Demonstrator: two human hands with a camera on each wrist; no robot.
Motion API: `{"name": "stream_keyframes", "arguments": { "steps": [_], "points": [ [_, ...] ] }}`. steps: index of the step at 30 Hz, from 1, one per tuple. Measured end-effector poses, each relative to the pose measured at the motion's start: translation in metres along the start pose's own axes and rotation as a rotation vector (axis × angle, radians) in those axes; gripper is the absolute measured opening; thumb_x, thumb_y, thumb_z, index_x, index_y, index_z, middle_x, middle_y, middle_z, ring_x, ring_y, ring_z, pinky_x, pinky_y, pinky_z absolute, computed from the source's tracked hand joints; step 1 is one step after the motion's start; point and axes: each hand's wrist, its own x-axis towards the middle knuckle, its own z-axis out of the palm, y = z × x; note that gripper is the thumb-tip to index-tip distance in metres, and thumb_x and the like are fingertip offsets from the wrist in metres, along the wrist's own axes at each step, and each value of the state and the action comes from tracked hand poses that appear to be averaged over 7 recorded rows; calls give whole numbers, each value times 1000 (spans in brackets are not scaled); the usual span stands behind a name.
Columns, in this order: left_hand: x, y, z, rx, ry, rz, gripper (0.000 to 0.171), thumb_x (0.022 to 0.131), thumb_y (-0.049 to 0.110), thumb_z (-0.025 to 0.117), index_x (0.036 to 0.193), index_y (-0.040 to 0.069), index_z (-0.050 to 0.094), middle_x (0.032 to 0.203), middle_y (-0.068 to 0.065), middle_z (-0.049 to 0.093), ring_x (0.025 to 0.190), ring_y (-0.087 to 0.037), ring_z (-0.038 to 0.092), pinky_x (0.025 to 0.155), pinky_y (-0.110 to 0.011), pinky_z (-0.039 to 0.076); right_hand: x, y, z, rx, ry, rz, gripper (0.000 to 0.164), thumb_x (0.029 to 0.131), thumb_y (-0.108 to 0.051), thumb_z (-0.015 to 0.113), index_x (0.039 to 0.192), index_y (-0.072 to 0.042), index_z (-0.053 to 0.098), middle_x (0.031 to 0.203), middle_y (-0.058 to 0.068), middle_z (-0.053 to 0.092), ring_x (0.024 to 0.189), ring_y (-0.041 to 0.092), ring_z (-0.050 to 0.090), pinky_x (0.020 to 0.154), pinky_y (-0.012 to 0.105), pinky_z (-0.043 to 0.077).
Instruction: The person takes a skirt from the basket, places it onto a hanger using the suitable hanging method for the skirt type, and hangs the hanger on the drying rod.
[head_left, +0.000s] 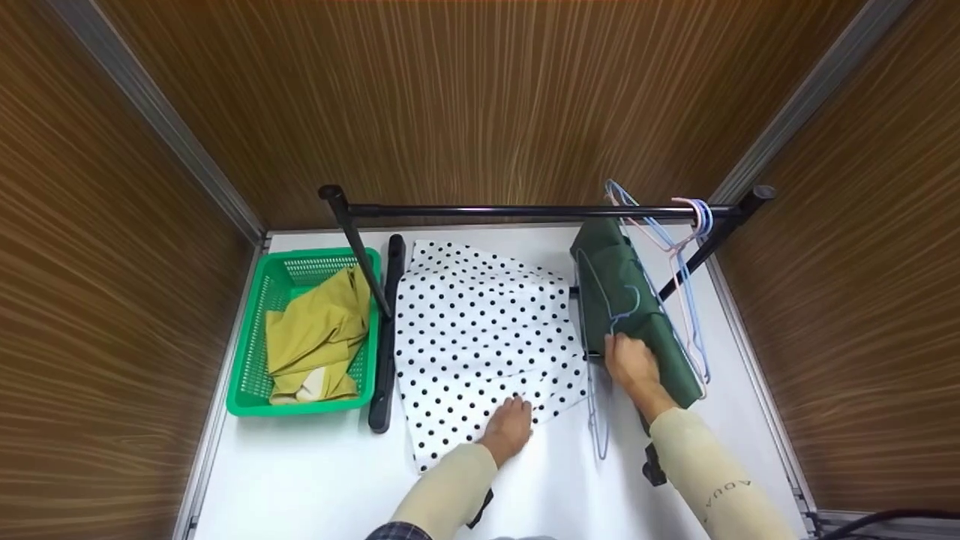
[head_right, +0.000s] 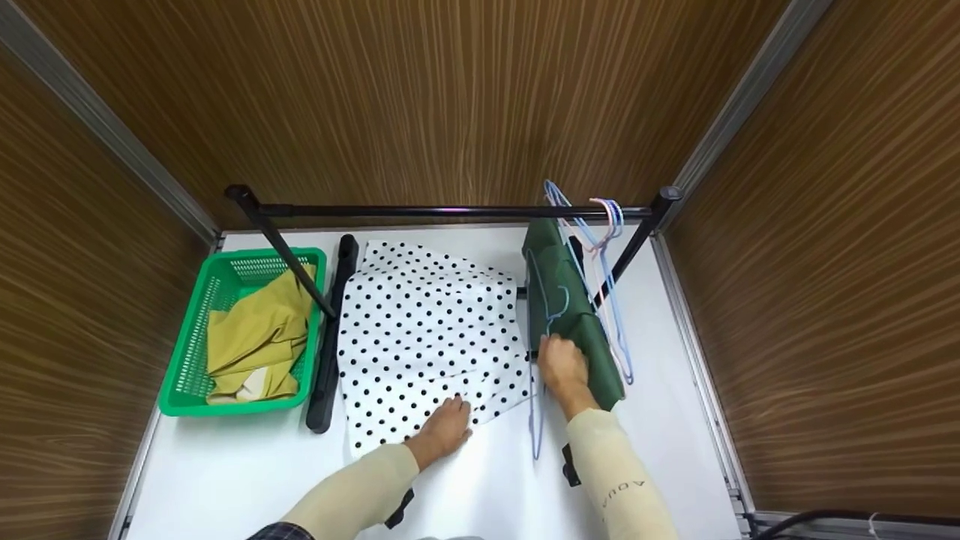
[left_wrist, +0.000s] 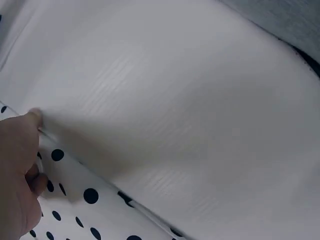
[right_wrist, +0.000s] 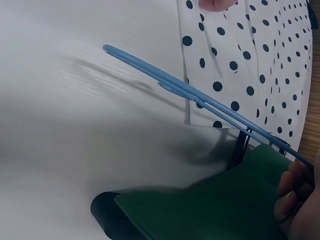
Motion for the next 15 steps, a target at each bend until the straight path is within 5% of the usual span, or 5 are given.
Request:
{"name": "stream_keyframes", "arguments": {
  "steps": [3, 12, 15],
  "points": [
    [-2, -1, 4, 39, 30, -35, 30, 101, 23, 56, 126, 7, 58, 115, -7, 62, 106, -17, 60, 91, -23, 51, -1, -1, 4, 11, 9, -9, 41, 105, -29, 42, 81, 0, 58, 81, 30, 65, 76, 49, 66, 66, 62, 50],
    [-2, -20, -16, -186, 279, -49, 39, 96, 11, 63, 132, 3, 51, 107, -10, 65, 88, -19, 67, 74, -24, 56, -1, 1, 2, 42, 11, -57, 39, 105, -29, 44, 78, -3, 55, 73, 23, 63, 71, 45, 65, 64, 60, 50],
    [4, -23, -30, -258, 294, -95, 33, 94, 10, 63, 126, 5, 57, 99, -7, 66, 79, -18, 66, 68, -26, 55, 1, 3, 0, 29, 7, -73, 40, 105, -29, 43, 80, -1, 56, 76, 26, 63, 74, 47, 66, 65, 61, 49]
  ]
}}
